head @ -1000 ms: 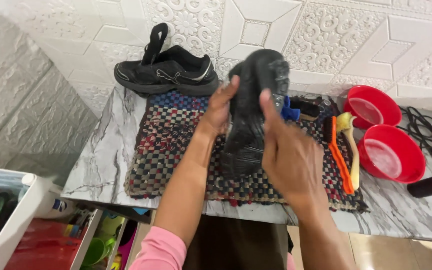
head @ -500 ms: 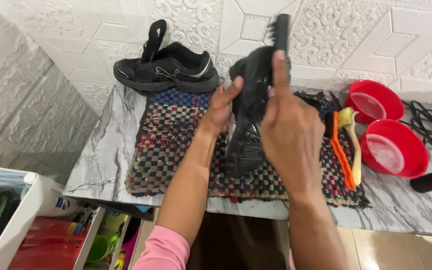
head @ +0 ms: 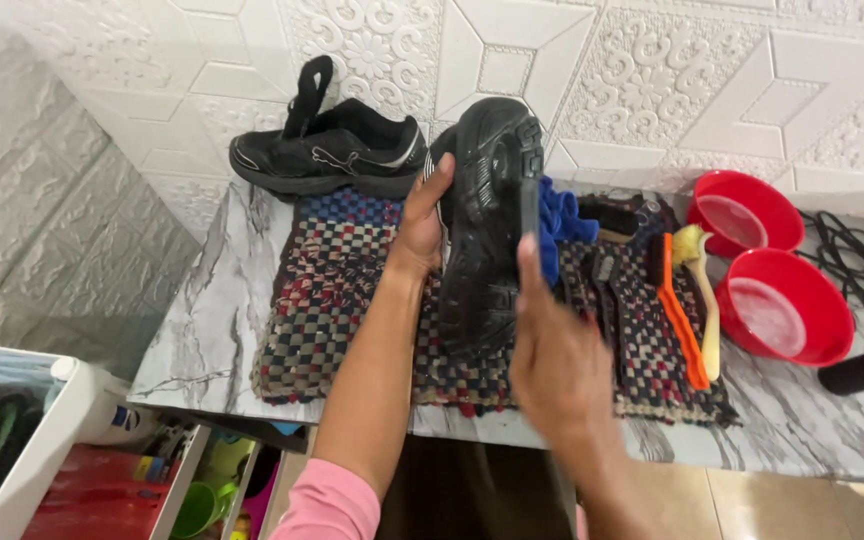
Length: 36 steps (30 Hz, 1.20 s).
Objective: Cleaning the sole of a black sneaker using a brush and a small picking tool to remove dirt from the tread.
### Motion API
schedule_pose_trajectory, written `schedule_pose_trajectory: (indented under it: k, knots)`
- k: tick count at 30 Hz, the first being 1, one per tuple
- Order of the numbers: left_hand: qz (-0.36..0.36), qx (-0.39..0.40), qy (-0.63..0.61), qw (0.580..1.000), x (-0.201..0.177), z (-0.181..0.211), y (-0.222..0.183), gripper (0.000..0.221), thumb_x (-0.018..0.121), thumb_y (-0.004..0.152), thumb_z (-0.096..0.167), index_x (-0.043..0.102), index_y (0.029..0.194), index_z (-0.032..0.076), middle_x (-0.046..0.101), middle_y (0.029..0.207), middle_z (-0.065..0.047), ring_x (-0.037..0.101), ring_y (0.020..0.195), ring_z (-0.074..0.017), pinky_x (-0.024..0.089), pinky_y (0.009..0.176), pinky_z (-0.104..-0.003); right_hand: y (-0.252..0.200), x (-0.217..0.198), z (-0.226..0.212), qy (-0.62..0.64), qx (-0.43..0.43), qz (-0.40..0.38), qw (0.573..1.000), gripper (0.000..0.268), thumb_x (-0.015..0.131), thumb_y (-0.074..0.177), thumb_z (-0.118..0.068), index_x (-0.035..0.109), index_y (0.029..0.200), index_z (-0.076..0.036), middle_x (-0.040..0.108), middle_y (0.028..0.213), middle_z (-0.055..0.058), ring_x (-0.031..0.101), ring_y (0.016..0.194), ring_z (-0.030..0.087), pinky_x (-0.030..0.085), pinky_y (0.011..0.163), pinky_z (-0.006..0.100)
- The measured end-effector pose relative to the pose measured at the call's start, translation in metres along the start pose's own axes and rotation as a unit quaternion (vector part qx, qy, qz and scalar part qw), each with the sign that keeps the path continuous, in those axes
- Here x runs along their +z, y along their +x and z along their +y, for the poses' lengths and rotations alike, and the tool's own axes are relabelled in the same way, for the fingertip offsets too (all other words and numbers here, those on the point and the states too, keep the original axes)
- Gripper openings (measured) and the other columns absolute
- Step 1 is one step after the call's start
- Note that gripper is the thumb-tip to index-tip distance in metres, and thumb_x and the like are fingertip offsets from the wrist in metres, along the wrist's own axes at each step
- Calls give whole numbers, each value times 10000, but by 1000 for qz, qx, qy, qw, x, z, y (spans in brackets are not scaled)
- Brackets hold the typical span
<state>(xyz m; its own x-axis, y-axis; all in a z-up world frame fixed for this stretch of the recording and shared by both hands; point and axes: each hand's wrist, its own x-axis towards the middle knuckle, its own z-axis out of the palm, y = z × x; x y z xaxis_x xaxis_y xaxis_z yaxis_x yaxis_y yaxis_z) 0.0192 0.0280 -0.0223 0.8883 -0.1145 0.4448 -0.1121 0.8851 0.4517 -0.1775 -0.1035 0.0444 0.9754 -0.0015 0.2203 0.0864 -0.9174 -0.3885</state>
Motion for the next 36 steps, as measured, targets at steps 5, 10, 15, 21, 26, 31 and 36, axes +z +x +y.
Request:
schedule_pose_trajectory:
  k: [5, 10, 15, 21, 26, 31, 36]
  knots:
    - [-16, -37, -18, 999, -5, -2, -5, 442, 711, 1070, 263, 657, 1377, -51, 725, 1337, -197, 715, 1221, -315, 584, 1093, -447, 41, -6, -2, -22, -72, 120, 990, 631, 459, 1178, -127, 188, 1747, -158, 475, 569, 12, 422, 443, 170, 358, 421, 373]
    - [-39, -30, -13, 999, -14, 4, -2, 463, 714, 1080, 277, 646, 1409, -42, 716, 1366, -187, 702, 1257, -318, 575, 1115, -445, 26, -8, -10, 35, -56, 141, 988, 571, 392, 1199, -157, 218, 1743, -147, 440, 533, 54, 415, 408, 212, 325, 450, 422]
    - [-24, -56, -48, 997, -19, -6, 0, 391, 670, 1088, 275, 712, 1276, -65, 766, 1236, -199, 759, 1120, -317, 620, 1016, -429, 2, 11, 19, 125, -46, 101, 986, 559, 352, 1168, -165, 206, 1703, -101, 761, 833, 110, 475, 354, 72, 454, 254, 245]
    - [-44, -40, -44, 997, -12, -7, -2, 411, 704, 1086, 272, 699, 1319, -66, 745, 1300, -200, 736, 1183, -319, 600, 1063, -442, 34, -11, 3, 100, -40, 139, 984, 552, 365, 1184, -187, 249, 1716, -101, 504, 544, -17, 394, 357, 100, 373, 312, 279]
    - [-38, -44, -39, 998, -6, 0, 0, 360, 675, 1092, 284, 733, 1254, -31, 781, 1213, -157, 766, 1089, -272, 624, 972, -385, 6, 20, 24, -21, -132, 115, 984, 566, 421, 1167, -225, 291, 1717, -194, 512, 595, -50, 362, 403, 64, 297, 334, 254]
    - [-24, -46, -21, 998, 1, 0, -4, 390, 730, 1059, 259, 696, 1308, -39, 758, 1260, -175, 747, 1148, -299, 622, 1027, -439, 67, -24, 31, -37, -217, 182, 958, 508, 491, 1243, -127, 354, 1731, -85, 472, 641, -59, 322, 467, 71, 243, 404, 246]
    - [-14, 30, 27, 999, -9, -11, 3, 305, 736, 1053, 217, 747, 1258, -10, 771, 1246, -138, 745, 1121, -234, 588, 1030, -356, 27, -33, -26, -160, -119, 16, 980, 583, 300, 1167, -307, 215, 1744, -305, 496, 506, 1, 392, 315, 119, 327, 273, 287]
